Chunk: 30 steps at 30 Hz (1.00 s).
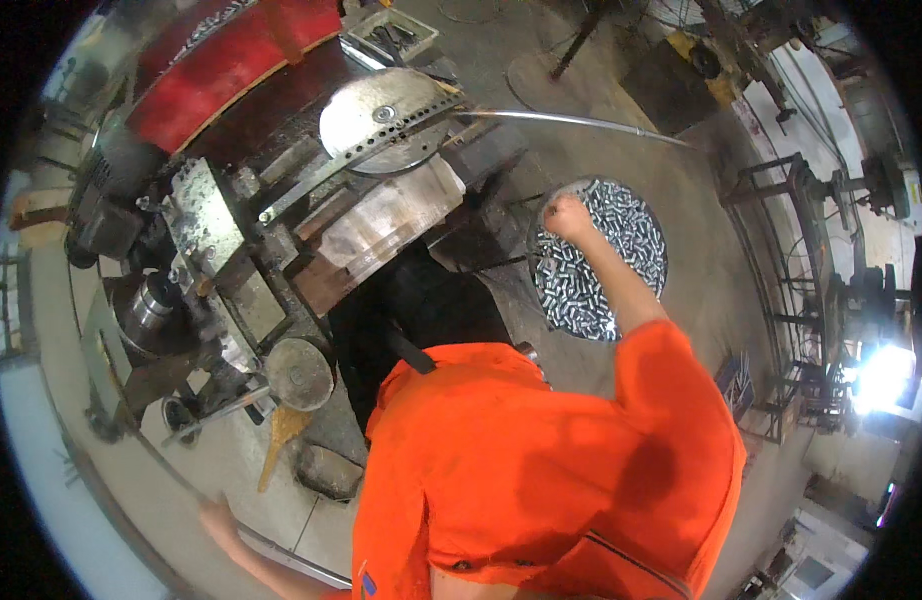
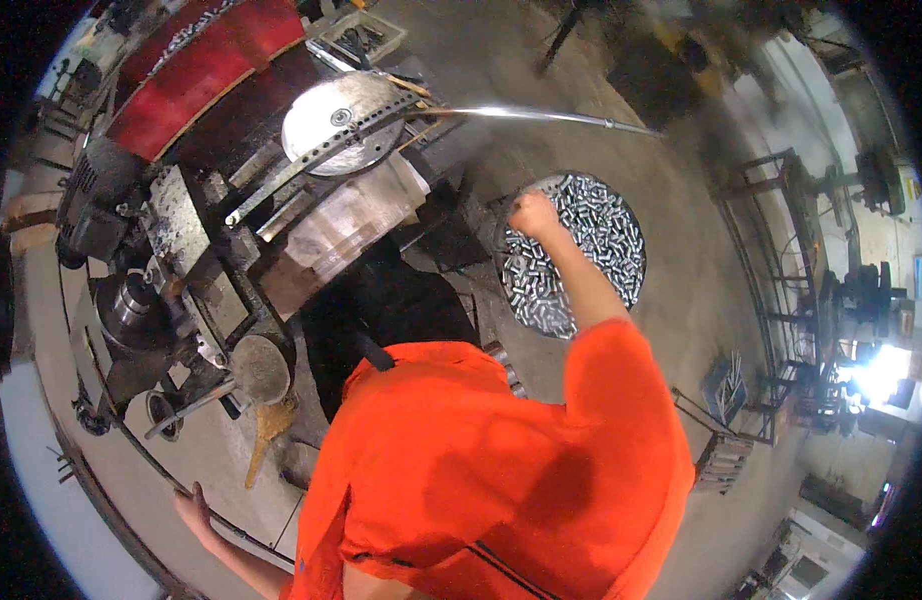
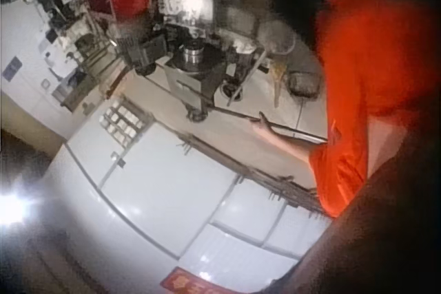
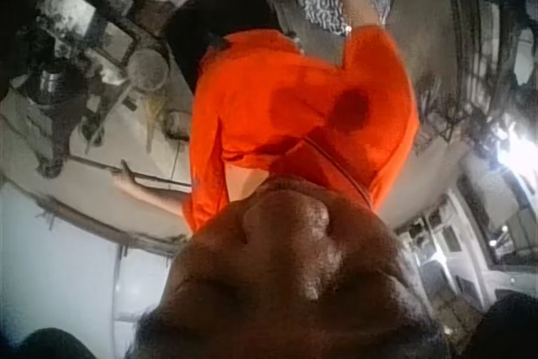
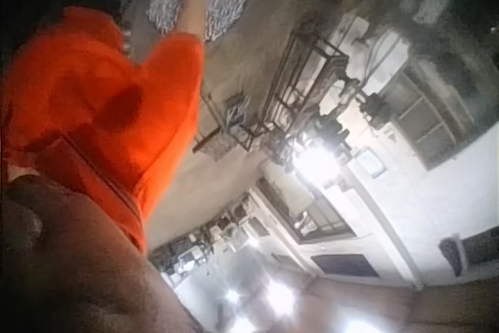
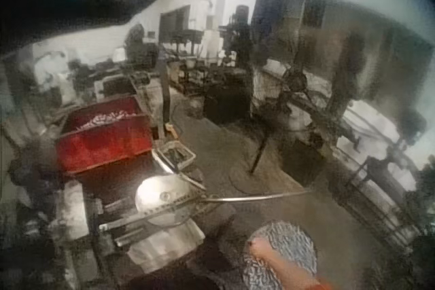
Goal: The person operates a metal turning machine, repeatedly inserting small metal pieces into the chuck, engaging the machine with a lever, and collecting the processed parts into a perforated metal basket. The cycle continues throughout the clip.
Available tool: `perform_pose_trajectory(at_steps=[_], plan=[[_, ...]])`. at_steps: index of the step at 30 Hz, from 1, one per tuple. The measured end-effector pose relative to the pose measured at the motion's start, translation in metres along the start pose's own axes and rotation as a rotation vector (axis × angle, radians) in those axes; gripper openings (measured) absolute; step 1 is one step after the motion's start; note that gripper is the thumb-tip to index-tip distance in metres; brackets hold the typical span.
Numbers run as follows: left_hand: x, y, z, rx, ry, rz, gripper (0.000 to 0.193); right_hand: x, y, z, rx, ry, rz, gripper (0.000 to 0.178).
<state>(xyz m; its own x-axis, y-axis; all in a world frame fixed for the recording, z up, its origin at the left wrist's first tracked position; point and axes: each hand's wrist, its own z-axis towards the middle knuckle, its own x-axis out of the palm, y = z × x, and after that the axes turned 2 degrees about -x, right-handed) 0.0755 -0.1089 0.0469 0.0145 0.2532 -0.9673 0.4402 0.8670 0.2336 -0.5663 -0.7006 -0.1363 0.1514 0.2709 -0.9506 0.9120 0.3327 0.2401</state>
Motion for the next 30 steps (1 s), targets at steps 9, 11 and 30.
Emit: perform_pose_trajectory(at_steps=[9, 11, 30], plan=[[-0.153, -0.239, -0.04, 0.235, 0.025, -1.263, 0.03, -0.094, 0.237, -0.049, -0.787, -0.031, 0.819, 0.032], [-0.164, -0.289, -0.043, 0.469, 0.25, -1.299, 0.032, -0.117, 0.308, -0.06, -1.047, -0.041, 0.846, 0.035], [-0.142, -0.296, -0.045, 0.518, 0.402, -1.416, 0.032, -0.152, 0.436, -0.067, -1.574, -0.01, 0.402, 0.022]])
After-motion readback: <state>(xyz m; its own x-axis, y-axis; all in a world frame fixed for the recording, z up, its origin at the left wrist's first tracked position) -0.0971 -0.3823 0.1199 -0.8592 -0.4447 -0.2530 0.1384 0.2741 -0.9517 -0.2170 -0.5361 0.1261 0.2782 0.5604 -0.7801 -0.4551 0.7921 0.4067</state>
